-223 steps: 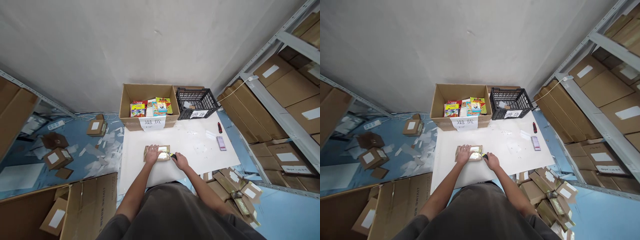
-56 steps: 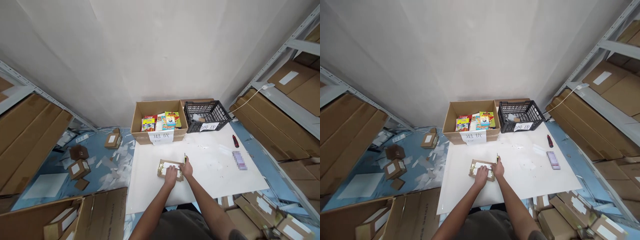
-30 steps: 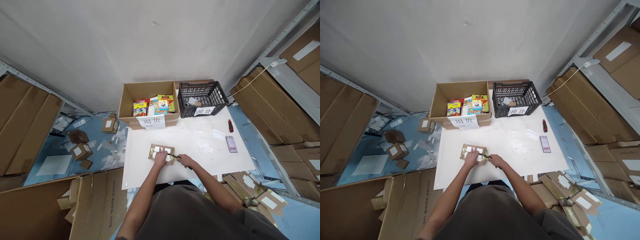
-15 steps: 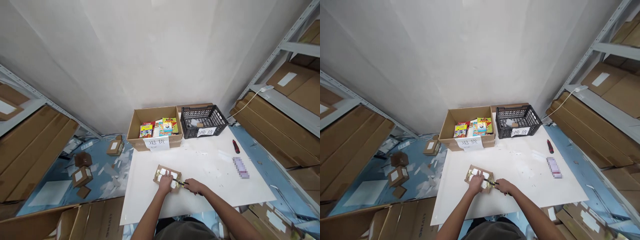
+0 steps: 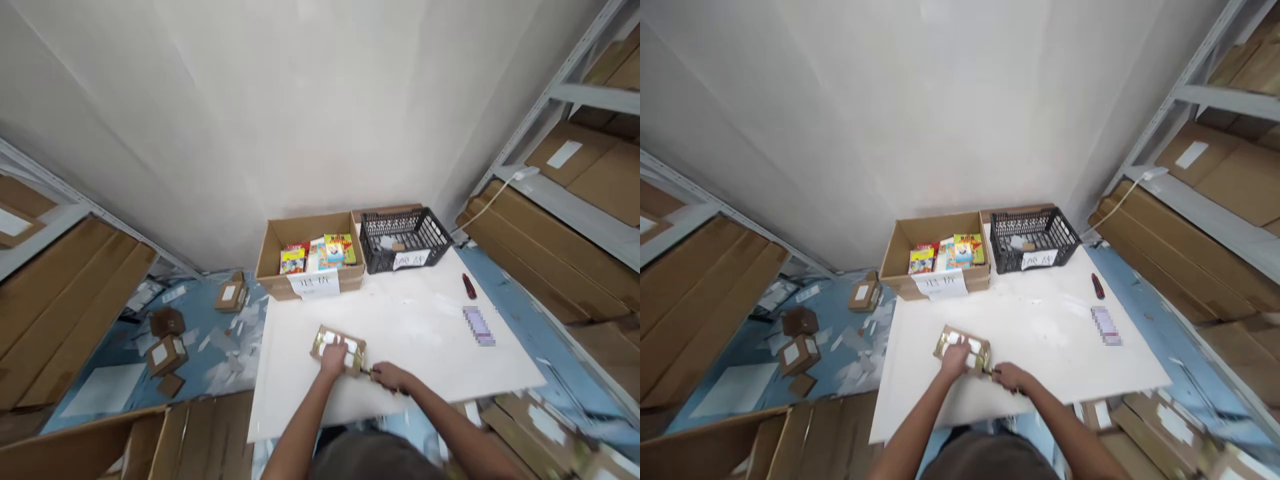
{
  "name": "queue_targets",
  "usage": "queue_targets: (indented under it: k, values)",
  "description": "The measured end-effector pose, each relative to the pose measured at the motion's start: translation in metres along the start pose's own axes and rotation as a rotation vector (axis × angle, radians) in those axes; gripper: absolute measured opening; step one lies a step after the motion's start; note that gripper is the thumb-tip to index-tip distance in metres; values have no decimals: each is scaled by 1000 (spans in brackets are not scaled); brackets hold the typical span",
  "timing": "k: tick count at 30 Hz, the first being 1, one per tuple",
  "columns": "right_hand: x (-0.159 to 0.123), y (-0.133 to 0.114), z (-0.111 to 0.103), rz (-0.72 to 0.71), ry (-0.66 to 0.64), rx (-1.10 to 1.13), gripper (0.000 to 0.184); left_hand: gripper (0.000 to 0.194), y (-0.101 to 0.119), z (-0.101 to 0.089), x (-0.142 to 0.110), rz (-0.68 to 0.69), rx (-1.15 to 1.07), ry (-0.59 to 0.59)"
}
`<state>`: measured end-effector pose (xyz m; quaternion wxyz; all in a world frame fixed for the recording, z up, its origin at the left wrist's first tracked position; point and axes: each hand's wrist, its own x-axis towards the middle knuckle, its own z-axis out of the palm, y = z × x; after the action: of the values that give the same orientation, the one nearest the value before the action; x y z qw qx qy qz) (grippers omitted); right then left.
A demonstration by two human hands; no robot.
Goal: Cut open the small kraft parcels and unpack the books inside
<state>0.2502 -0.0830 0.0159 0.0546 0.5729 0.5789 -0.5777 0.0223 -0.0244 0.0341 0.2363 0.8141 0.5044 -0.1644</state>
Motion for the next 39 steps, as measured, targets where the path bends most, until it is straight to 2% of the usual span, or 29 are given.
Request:
queue_targets:
  k: [2, 4, 8, 11, 15, 19, 21, 23, 27, 33, 36, 39]
  values:
    - [-12, -3, -6, 13, 22, -22, 19, 67, 1, -2, 1, 5, -20, -21]
    - [-19, -4, -10, 33, 28, 0, 21, 74, 1, 1, 5, 15, -23, -44]
    - [-25, 5, -4, 96, 67, 29, 25, 81, 0, 12, 4, 18, -74, -22]
    - [-35, 19, 4, 129, 210, 111, 28, 89, -2, 17, -2, 12, -109, 19]
    - [-44, 30, 11, 168, 375, 213, 33, 70, -10, 20, 7, 6, -91, 142]
    - [-42, 20, 20, 163, 538, 89, 35, 98, -21, 24, 28, -48, -73, 119]
    - [-40, 12, 25, 115, 546, 27, 37, 98, -25, 26, 35, -46, -73, 122]
    - [-40, 7, 30, 88, 512, -29, 37, 87, -29, 29, 36, -14, -67, 147]
    - [-40, 3, 37, 107, 500, -175, 33, 72, -36, 36, 30, 65, -53, 235]
    - [-21, -15, 44, 160, 542, -361, 33, 69, -34, 45, 18, 78, -76, 334]
    - [-15, -17, 30, 177, 564, -431, 31, 69, -31, 47, 15, 61, -89, 335]
    - [-29, 1, -10, 348, 657, -413, 32, 66, -30, 48, 14, 57, -114, 338]
